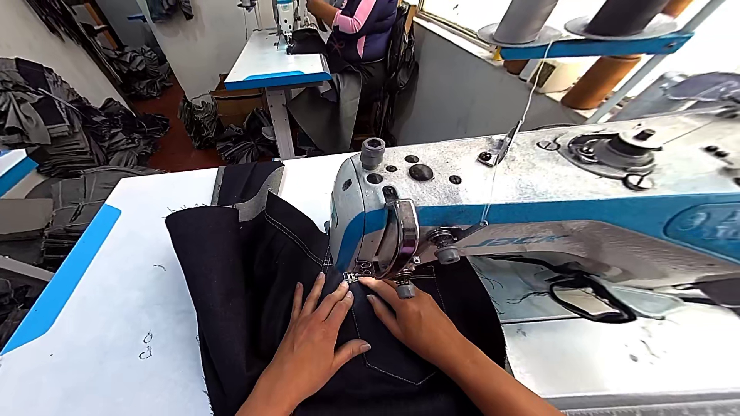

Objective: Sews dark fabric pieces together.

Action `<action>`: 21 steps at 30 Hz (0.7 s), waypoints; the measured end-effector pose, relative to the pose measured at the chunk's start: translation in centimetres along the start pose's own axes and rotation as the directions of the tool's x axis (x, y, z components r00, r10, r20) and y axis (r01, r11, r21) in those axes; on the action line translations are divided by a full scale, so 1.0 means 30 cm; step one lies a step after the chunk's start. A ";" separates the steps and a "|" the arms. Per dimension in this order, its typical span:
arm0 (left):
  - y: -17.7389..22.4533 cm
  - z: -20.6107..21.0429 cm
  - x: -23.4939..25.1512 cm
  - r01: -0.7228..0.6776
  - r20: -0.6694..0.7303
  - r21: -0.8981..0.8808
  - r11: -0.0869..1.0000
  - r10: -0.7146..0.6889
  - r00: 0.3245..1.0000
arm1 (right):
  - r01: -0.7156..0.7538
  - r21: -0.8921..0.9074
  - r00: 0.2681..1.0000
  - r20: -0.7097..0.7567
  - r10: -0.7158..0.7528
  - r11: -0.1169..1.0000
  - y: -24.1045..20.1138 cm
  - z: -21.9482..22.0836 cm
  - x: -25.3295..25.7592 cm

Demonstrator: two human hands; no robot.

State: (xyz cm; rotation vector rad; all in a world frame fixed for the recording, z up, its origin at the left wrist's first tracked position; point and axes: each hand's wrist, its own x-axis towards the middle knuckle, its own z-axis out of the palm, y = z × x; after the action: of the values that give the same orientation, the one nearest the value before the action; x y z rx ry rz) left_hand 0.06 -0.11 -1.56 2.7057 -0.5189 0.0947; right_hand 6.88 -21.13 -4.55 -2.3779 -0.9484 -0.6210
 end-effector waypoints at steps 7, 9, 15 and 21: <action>0.025 -0.028 -0.006 0.038 0.101 0.011 0.999 -0.038 0.994 | 0.000 0.004 1.000 0.014 0.000 1.000 -0.008 -0.008 -0.001; 0.085 -0.048 -0.046 0.035 0.102 0.003 0.999 -0.035 0.994 | 0.017 0.057 0.998 0.055 -0.020 0.998 -0.054 -0.037 -0.040; 0.115 0.024 -0.212 -0.122 -0.050 0.013 0.992 0.122 0.991 | 0.154 0.193 0.976 0.120 -0.179 0.969 -0.092 -0.119 -0.234; 0.096 0.044 -0.222 -0.161 -0.138 -0.121 0.980 0.144 0.980 | 0.168 0.214 0.974 0.111 -0.195 0.962 -0.073 -0.121 -0.234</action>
State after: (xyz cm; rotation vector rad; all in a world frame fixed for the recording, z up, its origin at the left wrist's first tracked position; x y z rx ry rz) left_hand -7.21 -0.81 -2.66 2.5089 -0.6686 0.2652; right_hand -0.10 -25.38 -5.16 -2.1861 -1.2377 -0.4138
